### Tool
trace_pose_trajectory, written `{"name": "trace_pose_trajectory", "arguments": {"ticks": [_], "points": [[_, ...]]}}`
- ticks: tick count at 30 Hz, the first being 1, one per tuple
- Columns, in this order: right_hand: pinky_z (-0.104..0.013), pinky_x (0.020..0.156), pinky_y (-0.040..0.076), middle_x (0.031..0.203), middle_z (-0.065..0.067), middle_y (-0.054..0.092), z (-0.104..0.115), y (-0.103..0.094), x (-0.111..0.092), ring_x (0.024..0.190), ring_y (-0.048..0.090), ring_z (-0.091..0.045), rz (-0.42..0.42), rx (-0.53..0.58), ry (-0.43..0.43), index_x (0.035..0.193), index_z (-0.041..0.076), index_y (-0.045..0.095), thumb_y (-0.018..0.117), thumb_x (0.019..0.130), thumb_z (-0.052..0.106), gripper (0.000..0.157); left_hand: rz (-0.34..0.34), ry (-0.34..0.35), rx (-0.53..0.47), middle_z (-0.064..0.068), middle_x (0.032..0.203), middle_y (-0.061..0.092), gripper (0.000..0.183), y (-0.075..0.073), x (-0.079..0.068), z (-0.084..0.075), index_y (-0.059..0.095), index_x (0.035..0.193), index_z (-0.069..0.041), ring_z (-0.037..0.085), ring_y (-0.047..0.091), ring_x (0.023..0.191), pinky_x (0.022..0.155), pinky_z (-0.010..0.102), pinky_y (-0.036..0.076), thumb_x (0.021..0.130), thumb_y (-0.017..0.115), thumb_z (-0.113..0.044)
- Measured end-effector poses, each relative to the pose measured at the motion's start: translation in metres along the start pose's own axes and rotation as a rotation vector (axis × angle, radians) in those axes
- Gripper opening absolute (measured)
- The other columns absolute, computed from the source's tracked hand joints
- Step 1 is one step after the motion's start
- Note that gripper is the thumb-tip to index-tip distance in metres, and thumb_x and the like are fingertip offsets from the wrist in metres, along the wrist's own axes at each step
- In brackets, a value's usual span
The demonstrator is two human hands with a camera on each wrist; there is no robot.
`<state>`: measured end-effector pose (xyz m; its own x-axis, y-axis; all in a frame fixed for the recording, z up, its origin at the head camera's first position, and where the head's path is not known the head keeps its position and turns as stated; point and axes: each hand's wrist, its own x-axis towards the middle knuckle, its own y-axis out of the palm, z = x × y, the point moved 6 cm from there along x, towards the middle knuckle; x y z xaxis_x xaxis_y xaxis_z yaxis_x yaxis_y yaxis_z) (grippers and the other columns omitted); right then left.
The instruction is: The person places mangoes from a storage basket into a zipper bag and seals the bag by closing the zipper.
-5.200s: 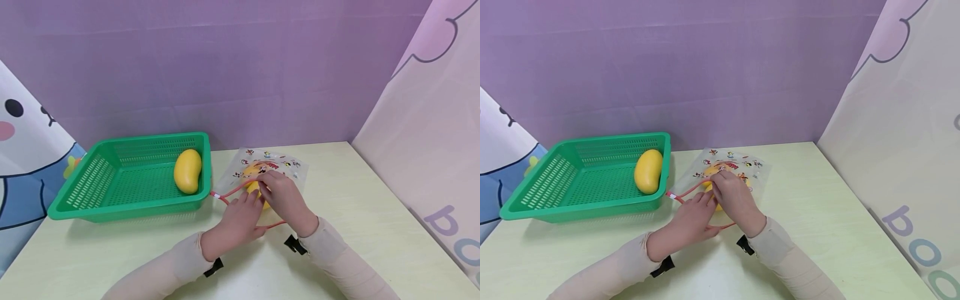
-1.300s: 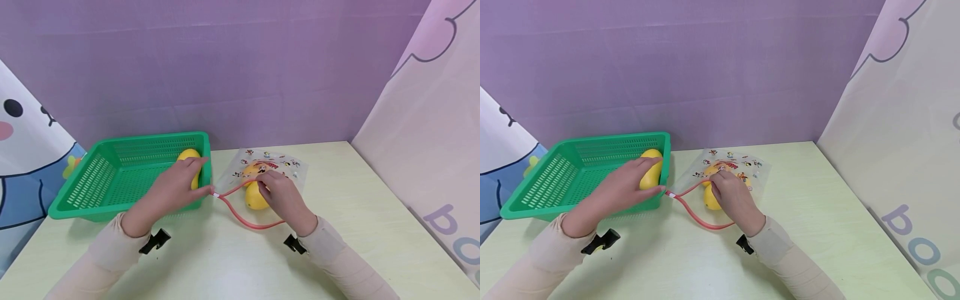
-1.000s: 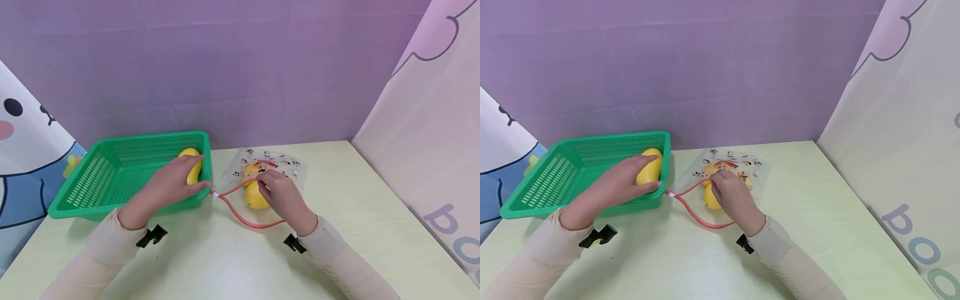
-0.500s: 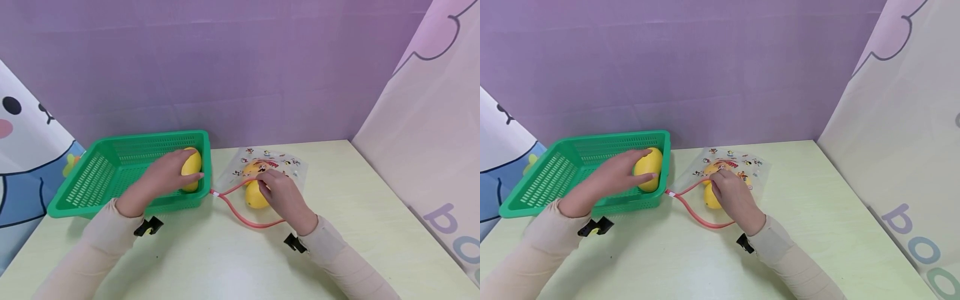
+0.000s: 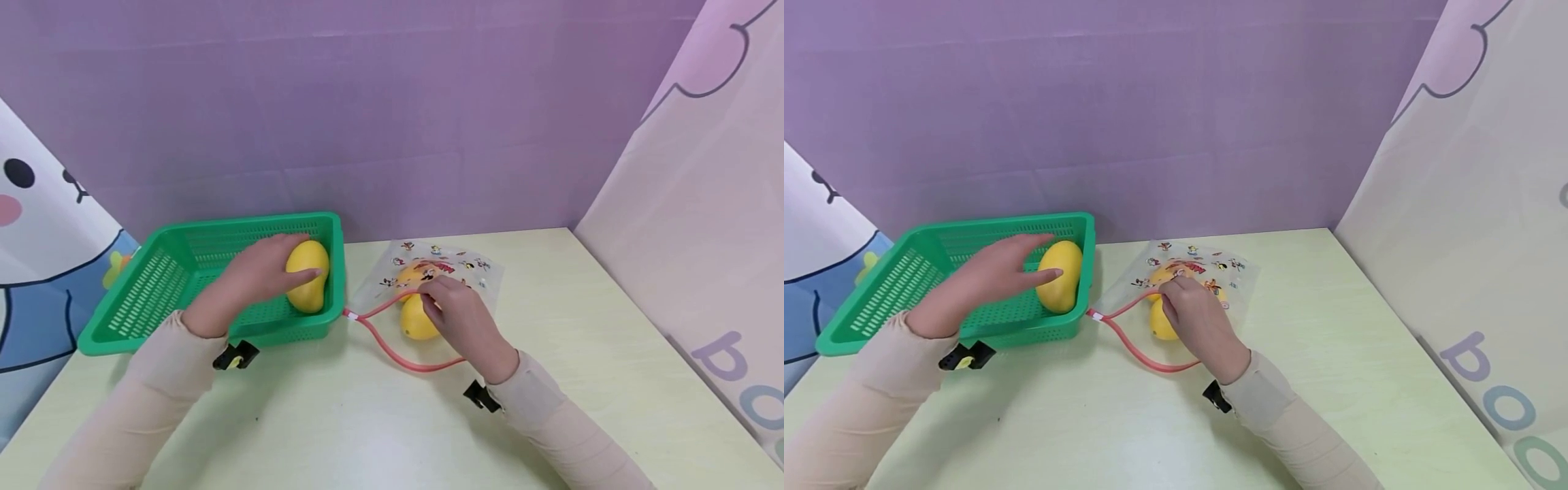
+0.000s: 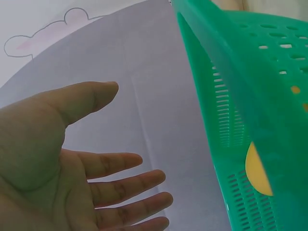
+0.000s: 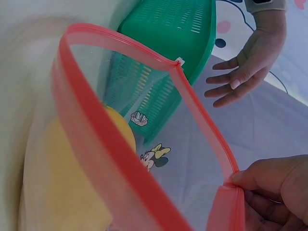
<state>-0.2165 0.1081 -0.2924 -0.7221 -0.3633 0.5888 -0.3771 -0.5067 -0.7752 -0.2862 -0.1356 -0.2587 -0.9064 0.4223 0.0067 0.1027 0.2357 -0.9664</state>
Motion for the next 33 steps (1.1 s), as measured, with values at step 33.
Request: {"name": "trace_pose_trajectory", "arguments": {"ticks": [33], "points": [[-0.027, 0.068, 0.055, 0.088, -0.006, 0.069, -0.003, 0.001, -0.003, 0.076, 0.063, -0.018, 0.013, 0.001, 0.010, 0.092, 0.004, 0.069, 0.073, 0.077, -0.001, 0.016, 0.070, -0.075, -0.034, 0.027, 0.142, 0.038, 0.071, -0.009, 0.023, 0.026, 0.029, 0.144, 0.005, 0.043, 0.037, 0.129, 0.101, 0.058, 0.034, 0.094, 0.054, -0.039]]}}
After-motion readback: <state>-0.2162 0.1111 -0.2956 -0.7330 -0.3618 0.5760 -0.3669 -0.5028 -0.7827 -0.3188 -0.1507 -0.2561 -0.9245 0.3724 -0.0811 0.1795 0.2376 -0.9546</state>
